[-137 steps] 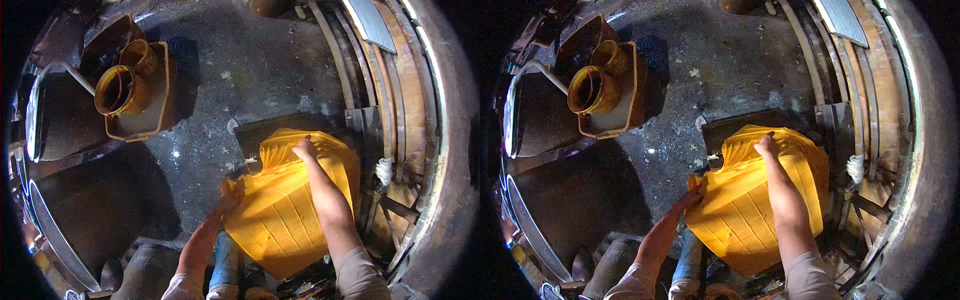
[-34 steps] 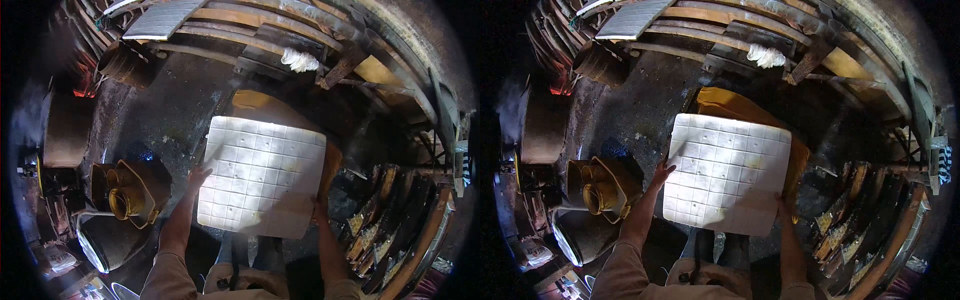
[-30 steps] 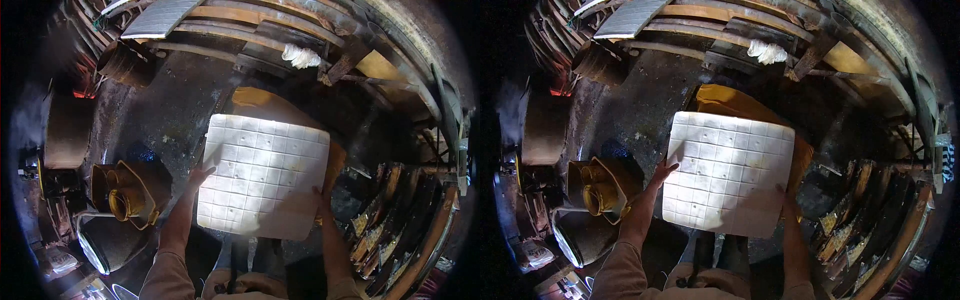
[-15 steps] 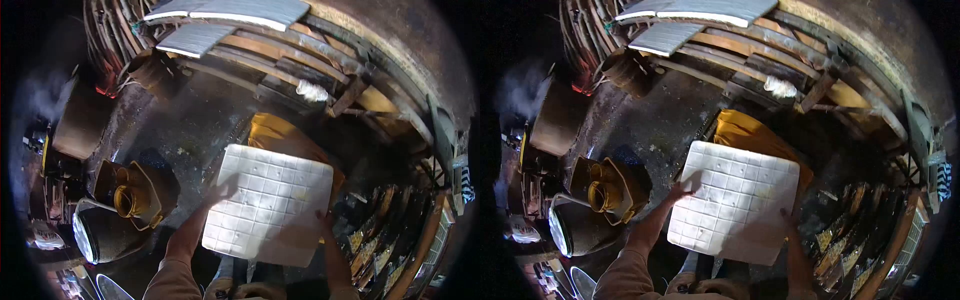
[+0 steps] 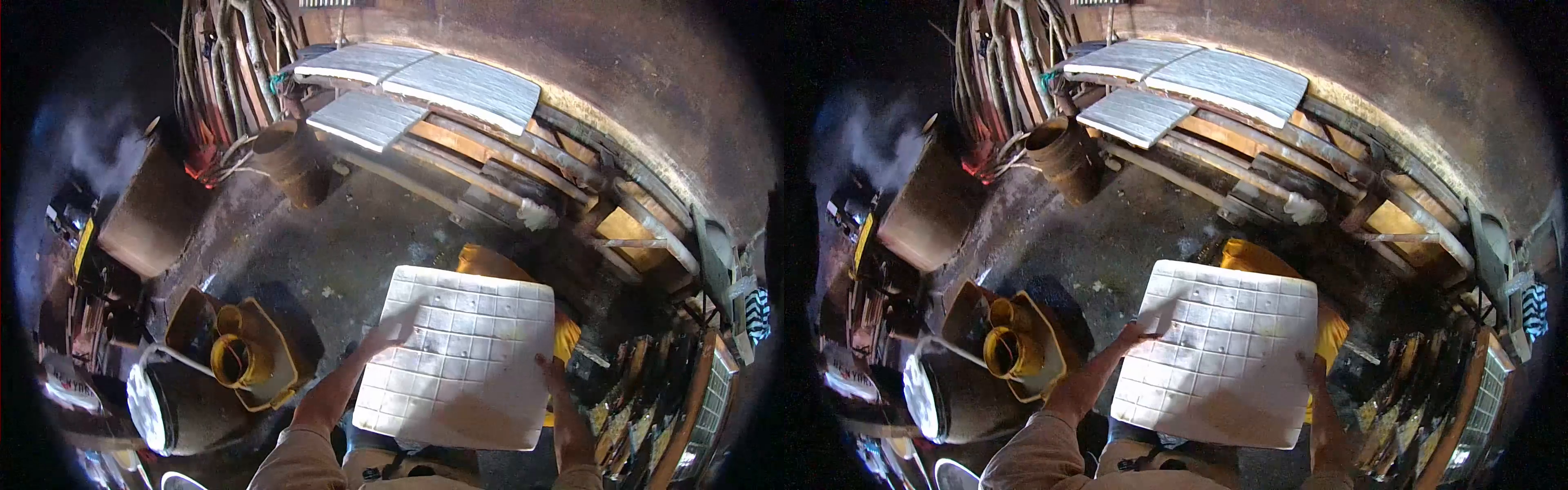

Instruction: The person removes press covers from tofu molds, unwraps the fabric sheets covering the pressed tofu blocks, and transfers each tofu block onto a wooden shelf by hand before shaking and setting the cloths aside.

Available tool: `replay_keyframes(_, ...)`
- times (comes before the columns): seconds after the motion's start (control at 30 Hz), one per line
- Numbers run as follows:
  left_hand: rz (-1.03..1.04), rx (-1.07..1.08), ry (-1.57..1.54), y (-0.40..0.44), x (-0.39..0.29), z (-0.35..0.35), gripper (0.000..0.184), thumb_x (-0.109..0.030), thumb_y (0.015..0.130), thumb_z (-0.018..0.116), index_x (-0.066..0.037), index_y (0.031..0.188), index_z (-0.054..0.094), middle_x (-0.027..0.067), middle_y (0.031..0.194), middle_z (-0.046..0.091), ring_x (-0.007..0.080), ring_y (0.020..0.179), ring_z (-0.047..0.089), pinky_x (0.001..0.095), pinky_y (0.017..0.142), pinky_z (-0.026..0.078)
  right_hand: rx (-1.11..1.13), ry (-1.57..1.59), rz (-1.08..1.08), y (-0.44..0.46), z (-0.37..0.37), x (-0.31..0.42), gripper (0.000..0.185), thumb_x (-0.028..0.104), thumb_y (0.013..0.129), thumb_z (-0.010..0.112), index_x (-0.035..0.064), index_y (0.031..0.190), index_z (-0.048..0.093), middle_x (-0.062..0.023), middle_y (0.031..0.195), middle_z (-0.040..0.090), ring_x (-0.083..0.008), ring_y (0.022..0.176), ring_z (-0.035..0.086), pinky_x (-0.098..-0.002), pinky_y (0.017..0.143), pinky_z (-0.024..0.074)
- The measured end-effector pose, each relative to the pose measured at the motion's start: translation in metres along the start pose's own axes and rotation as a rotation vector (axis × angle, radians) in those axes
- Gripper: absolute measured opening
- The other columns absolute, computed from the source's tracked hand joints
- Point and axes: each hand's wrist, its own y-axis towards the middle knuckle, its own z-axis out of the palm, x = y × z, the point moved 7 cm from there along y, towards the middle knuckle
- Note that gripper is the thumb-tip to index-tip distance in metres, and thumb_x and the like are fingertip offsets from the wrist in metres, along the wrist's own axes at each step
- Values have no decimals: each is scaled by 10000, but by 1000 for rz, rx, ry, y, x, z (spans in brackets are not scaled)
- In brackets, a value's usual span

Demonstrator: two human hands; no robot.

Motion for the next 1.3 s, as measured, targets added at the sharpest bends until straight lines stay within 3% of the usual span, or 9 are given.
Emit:
replay_keyframes(0.23, 5, -19, 52, 35, 24, -200, 834, -497, 589, 764, -40, 1218, 465, 170, 1125, 556, 241, 1039, 520, 350, 888, 395, -135, 21, 33, -11, 141, 110, 612, 250, 719, 702, 1, 1214, 444, -97, 1173, 517, -237, 1063, 491, -350, 905, 371)
replay_keyframes(0.37, 168, -163, 118, 118, 95, -311, 776, -522, 529, 785, -2, 1061, 564, 156, 974, 616, 260, 906, 583, 363, 774, 453, -111, 118, -101, -49, 224, 234, 633, 266, 715, 707, 3, 1222, 436, -101, 1180, 514, -224, 1055, 497, -324, 894, 370)
replay_keyframes(0.53, -146, -221, 213, 116, 70, -396, 724, -438, 514, 824, -34, 1065, 583, 110, 984, 623, 217, 903, 577, 373, 752, 467, -23, 173, 144, 17, 305, 181, 498, 363, 724, 698, 8, 1048, 567, -39, 887, 598, -179, 779, 523, -321, 727, 416)
replay_keyframes(0.63, 47, -220, 200, 186, 84, -433, 743, -421, 480, 844, -43, 1066, 587, 117, 1007, 616, 239, 931, 570, 385, 771, 460, -201, -9, 128, 59, 317, 169, 496, 400, 695, 714, 4, 965, 592, -23, 810, 589, -167, 725, 502, -313, 706, 410)
replay_keyframes(0.77, 138, -216, 211, 273, 73, -454, 718, -386, 484, 852, -45, 1058, 590, 101, 986, 623, 231, 911, 575, 363, 779, 456, -366, 81, -91, 96, 318, 220, 553, 423, 684, 715, -14, 997, 583, -73, 903, 597, -196, 817, 520, -341, 757, 416)
replay_keyframes(0.87, 56, -45, 235, 338, 50, -454, 723, -380, 509, 844, -35, 1084, 573, 95, 1006, 620, 213, 926, 572, 352, 780, 458, -193, -32, 287, 132, 310, 233, 508, 408, 698, 715, 5, 988, 608, -67, 876, 628, -185, 778, 559, -356, 697, 440)
replay_keyframes(0.97, 180, -107, 161, 404, 1, -452, 728, -400, 537, 827, -39, 1113, 567, 115, 1038, 608, 223, 968, 560, 347, 779, 464, -419, 82, -142, 214, 295, 231, 438, 422, 700, 714, 20, 860, 640, -36, 729, 611, -130, 659, 521, -320, 600, 433)
replay_keyframes(1.07, 152, -96, 221, 446, -79, -442, 686, -394, 553, 822, -33, 1086, 582, 111, 1023, 615, 212, 934, 575, 338, 781, 469, -399, -90, 223, 275, 273, 240, 413, 411, 712, 709, 20, 827, 647, -14, 696, 602, -107, 641, 511, -301, 588, 427)
replay_keyframes(1.3, 361, 66, -5, 649, -188, -400, 654, -321, 580, 821, -56, 1116, 555, 63, 1005, 613, 174, 903, 568, 299, 793, 456, -474, -24, -70, 469, 233, 248, 440, 399, 716, 700, -3, 875, 618, -104, 775, 636, -205, 732, 605, -348, 639, 459)
